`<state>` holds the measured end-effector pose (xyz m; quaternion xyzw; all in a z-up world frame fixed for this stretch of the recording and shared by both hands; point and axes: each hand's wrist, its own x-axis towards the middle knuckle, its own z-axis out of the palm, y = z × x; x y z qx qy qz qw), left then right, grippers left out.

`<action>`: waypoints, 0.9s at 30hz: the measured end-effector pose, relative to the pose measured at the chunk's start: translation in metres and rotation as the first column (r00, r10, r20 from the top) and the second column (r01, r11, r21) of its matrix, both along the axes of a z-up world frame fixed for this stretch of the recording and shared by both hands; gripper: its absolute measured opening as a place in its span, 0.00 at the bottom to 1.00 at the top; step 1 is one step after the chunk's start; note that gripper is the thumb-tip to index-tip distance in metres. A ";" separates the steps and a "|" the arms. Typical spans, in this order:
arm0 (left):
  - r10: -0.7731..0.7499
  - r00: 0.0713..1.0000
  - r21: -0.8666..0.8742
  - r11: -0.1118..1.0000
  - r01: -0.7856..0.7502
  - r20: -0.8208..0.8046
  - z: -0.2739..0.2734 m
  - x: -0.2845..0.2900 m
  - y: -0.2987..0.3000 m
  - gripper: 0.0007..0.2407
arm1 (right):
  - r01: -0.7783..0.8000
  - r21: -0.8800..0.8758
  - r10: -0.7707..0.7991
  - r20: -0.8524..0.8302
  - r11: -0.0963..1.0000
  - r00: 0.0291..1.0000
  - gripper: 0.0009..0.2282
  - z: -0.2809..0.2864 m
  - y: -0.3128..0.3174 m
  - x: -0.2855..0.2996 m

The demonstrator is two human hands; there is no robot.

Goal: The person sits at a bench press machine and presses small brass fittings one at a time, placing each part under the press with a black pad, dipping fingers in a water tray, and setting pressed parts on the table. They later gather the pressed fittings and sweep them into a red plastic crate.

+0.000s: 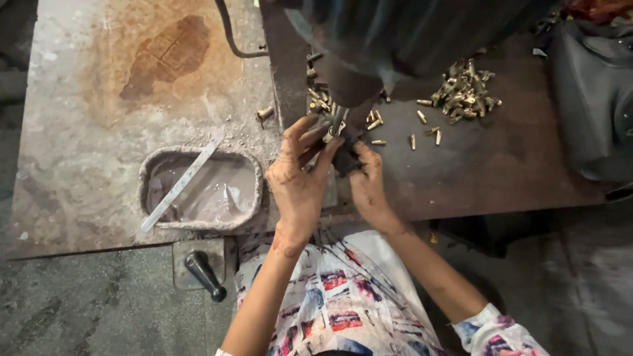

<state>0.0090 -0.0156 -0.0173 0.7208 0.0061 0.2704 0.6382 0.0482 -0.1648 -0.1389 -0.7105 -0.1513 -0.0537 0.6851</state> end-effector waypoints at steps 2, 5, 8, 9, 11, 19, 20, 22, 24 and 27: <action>-0.062 0.998 -0.179 0.982 0.067 0.031 0.001 -0.005 0.007 0.21 | 0.008 0.013 -0.007 -0.083 1.000 0.997 0.18 0.011 -0.003 0.003; -0.007 1.000 -0.149 0.989 0.003 -0.027 -0.011 -0.021 0.010 0.19 | -0.157 0.077 0.169 -0.188 0.985 0.968 0.18 0.045 -0.018 0.031; -0.015 0.989 0.183 0.982 0.042 -0.144 -0.045 -0.035 -0.016 0.12 | -0.337 0.064 0.343 -0.201 0.939 0.918 0.20 0.051 -0.028 0.024; -0.124 0.972 0.292 0.939 0.180 -0.200 -0.058 -0.036 -0.028 0.10 | -0.366 0.002 0.359 -0.198 0.930 0.912 0.21 0.048 -0.026 0.018; -0.161 0.961 0.565 0.782 0.263 -0.225 -0.142 -0.001 -0.072 0.14 | -0.238 -0.132 0.220 -0.141 0.962 0.965 0.21 0.021 -0.020 0.015; 0.202 0.941 0.959 0.020 -0.282 0.273 -0.233 0.229 -0.195 0.21 | -0.138 -0.401 0.147 -0.007 0.906 0.989 0.25 0.024 -0.029 0.023; 0.179 0.966 0.981 0.024 -0.193 0.186 -0.234 0.237 -0.197 0.19 | -0.107 -0.431 0.113 -0.012 0.896 0.993 0.24 0.025 -0.028 0.020; 0.150 0.984 0.994 0.022 -0.106 0.101 -0.194 0.214 -0.170 0.17 | -0.072 -0.458 0.075 -0.013 0.886 0.997 0.23 0.021 -0.023 0.017; -0.078 0.993 0.996 0.010 -0.089 0.089 -0.103 0.162 -0.133 0.14 | 0.017 -0.452 0.005 0.047 0.892 0.999 0.23 0.012 -0.014 0.010; -0.191 0.970 0.692 0.721 0.035 0.150 -0.128 0.092 -0.128 0.19 | 0.228 -0.585 -0.290 -0.014 0.779 0.957 0.22 0.030 0.023 -0.004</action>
